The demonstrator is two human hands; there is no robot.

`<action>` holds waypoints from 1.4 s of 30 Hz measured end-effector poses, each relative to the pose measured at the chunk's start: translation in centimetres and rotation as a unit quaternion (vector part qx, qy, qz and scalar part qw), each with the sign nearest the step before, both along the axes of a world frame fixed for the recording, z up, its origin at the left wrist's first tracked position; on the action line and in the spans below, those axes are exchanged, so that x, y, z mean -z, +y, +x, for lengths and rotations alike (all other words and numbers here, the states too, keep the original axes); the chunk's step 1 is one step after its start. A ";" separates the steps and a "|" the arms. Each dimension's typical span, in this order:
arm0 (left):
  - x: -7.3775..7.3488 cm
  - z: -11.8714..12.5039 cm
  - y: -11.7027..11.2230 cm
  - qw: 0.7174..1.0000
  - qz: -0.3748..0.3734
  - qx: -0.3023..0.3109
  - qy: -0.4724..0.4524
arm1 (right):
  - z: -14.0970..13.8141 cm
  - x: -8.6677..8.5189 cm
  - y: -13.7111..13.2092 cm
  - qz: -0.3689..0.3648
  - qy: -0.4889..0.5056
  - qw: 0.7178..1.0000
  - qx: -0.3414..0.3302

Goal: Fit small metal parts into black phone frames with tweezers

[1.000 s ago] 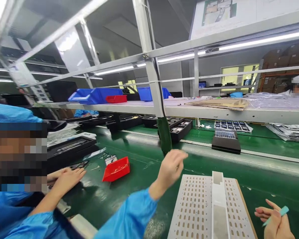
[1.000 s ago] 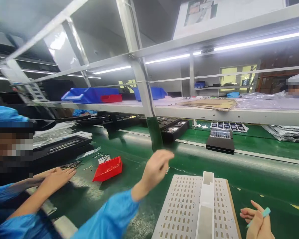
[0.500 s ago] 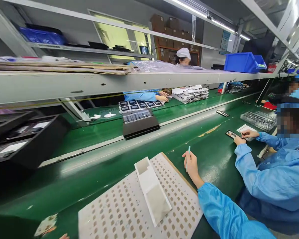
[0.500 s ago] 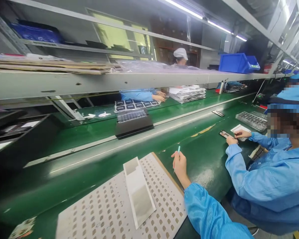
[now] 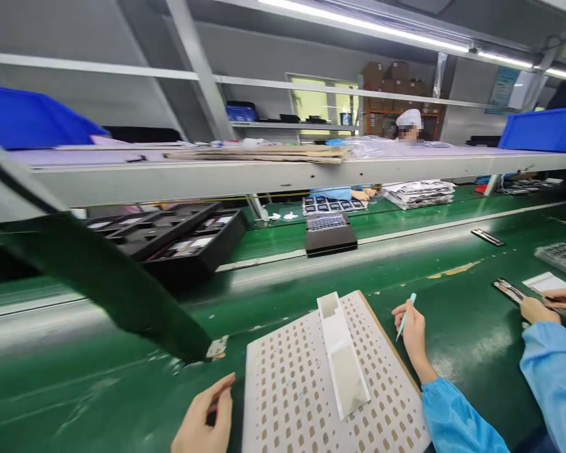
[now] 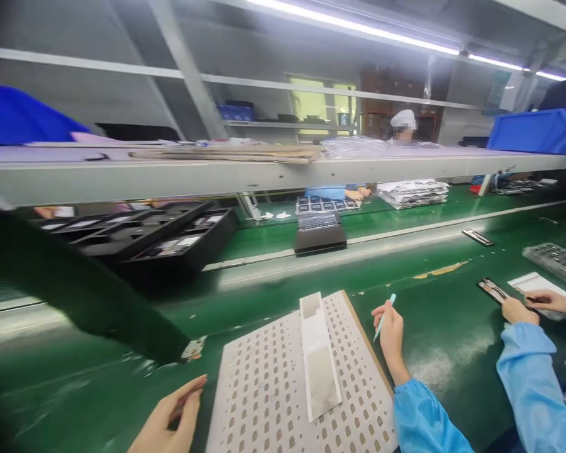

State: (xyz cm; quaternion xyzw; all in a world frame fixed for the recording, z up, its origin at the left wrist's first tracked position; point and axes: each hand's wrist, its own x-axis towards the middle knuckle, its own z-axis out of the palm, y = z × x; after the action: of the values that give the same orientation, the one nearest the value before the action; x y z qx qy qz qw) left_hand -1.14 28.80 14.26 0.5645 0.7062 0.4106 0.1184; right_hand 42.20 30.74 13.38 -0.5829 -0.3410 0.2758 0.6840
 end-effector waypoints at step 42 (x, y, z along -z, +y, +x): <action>-0.2 0.3 -0.3 0.998 -0.015 0.021 -0.050 | 0.6 0.4 0.1 0.021 0.073 0.996 -0.037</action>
State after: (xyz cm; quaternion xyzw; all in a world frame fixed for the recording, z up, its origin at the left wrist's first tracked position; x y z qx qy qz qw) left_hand -0.86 28.51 14.41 0.5564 0.6933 0.4250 0.1710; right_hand 42.76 30.84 13.01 -0.5333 -0.3174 0.3356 0.7087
